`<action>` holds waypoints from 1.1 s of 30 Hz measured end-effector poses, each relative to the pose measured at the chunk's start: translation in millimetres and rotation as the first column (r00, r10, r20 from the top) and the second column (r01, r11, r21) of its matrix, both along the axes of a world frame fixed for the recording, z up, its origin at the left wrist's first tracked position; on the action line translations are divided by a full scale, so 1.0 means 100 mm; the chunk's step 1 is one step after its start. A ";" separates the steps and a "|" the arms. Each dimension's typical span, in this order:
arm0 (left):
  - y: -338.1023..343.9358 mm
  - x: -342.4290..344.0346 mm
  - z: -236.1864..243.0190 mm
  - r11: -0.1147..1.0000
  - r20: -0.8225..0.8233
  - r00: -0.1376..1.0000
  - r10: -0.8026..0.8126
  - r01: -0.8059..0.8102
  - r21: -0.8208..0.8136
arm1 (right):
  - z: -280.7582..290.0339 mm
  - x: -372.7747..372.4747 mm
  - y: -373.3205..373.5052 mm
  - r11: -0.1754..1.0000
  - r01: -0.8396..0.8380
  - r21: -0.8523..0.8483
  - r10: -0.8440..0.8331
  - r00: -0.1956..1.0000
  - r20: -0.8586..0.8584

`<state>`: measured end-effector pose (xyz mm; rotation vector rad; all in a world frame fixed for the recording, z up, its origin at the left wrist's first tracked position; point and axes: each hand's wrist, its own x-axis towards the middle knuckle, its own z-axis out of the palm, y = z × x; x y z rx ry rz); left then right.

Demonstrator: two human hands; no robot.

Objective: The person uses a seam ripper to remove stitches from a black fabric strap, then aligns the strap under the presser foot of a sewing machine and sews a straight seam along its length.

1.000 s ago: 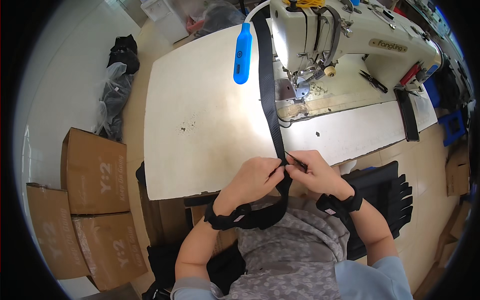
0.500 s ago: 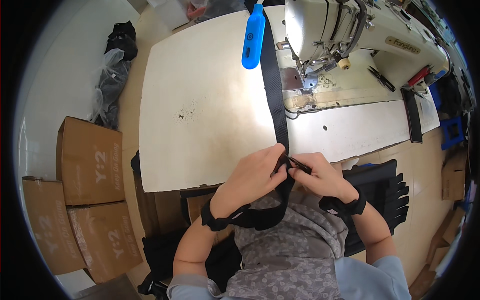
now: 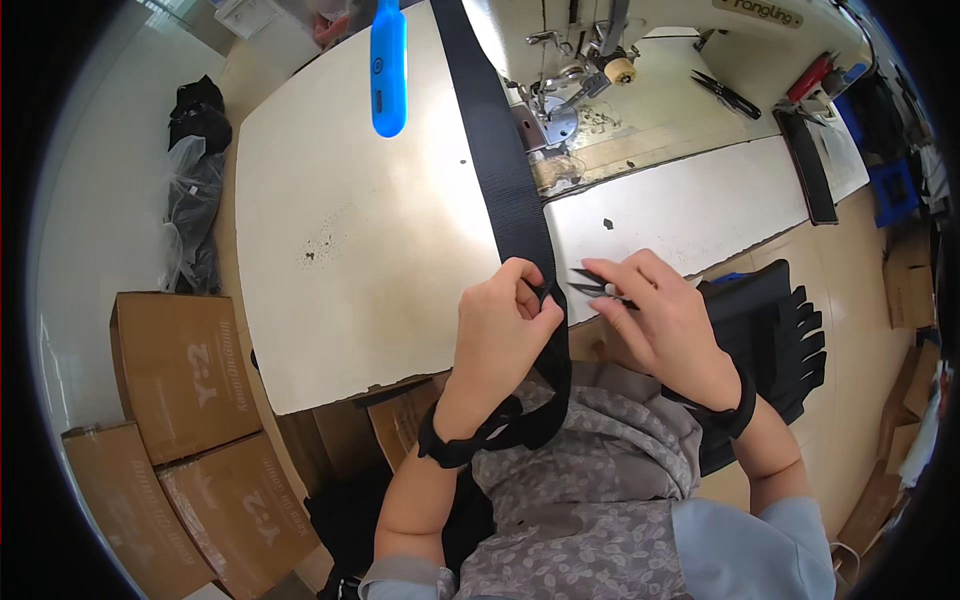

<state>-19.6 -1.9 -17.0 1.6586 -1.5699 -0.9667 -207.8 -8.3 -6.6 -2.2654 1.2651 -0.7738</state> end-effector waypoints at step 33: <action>0.00 0.00 0.02 1.000 -0.008 1.000 -0.018 0.018 0.000 | 0.01 0.16 0.08 0.968 -0.129 -0.215 0.039 0.926 -0.376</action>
